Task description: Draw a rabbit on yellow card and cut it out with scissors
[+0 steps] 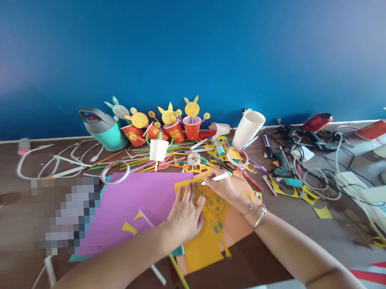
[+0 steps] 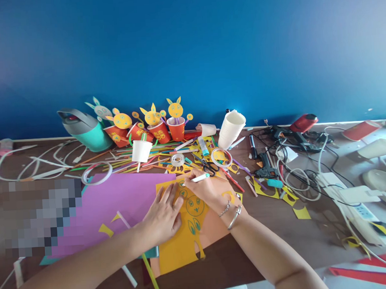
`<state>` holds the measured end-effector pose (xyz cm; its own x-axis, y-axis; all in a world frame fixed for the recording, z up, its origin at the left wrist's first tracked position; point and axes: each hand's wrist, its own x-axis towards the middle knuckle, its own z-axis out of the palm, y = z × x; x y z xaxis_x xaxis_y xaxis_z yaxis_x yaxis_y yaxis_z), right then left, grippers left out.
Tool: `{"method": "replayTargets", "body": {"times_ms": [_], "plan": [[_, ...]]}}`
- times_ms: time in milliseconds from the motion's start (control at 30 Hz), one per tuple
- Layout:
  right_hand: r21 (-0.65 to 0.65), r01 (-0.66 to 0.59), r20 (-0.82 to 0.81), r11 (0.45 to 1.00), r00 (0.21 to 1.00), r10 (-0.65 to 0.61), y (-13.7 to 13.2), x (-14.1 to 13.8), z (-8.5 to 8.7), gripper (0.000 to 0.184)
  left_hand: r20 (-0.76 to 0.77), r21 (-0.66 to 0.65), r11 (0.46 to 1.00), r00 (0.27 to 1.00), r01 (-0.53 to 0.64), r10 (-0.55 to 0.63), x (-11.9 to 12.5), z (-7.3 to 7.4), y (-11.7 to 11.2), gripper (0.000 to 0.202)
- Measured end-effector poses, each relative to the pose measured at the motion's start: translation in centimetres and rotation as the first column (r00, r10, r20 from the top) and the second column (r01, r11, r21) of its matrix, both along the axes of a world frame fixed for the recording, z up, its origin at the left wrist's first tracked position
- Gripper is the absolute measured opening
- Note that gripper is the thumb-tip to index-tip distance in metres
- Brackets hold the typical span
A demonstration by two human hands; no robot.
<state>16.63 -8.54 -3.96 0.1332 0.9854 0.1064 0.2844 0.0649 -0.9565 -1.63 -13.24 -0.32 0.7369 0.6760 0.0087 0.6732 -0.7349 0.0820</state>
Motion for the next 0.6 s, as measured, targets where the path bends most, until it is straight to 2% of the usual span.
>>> {"method": "replayTargets", "body": {"times_ms": [100, 267, 433, 600], "plan": [[-0.043, -0.006, -0.077, 0.999, 0.997, 0.003, -0.5, -0.4, 1.5, 0.025, -0.001, -0.01, 1.0, 1.0, -0.004, 0.004, 0.0, 0.1, -0.1, 0.046], [-0.023, 0.075, -0.313, 0.997, 0.947, -0.079, -0.6, -0.4, 3.3, 0.029, 0.006, -0.011, 1.0, 1.0, -0.026, 0.026, 0.1, 0.1, -0.2, 0.043], [-0.04, 0.078, -0.354, 0.996, 0.931, -0.087, -0.3, -0.2, 2.7, 0.033, 0.03, 0.039, 0.999, 0.999, -0.033, 0.032, 0.0, -0.1, 0.0, 0.038], [0.02, 0.086, -0.331, 0.996, 0.941, -0.074, -0.5, 0.1, 2.3, 0.031, 0.076, 0.11, 0.993, 0.997, -0.04, 0.032, 0.0, -0.6, 0.9, 0.034]]}}
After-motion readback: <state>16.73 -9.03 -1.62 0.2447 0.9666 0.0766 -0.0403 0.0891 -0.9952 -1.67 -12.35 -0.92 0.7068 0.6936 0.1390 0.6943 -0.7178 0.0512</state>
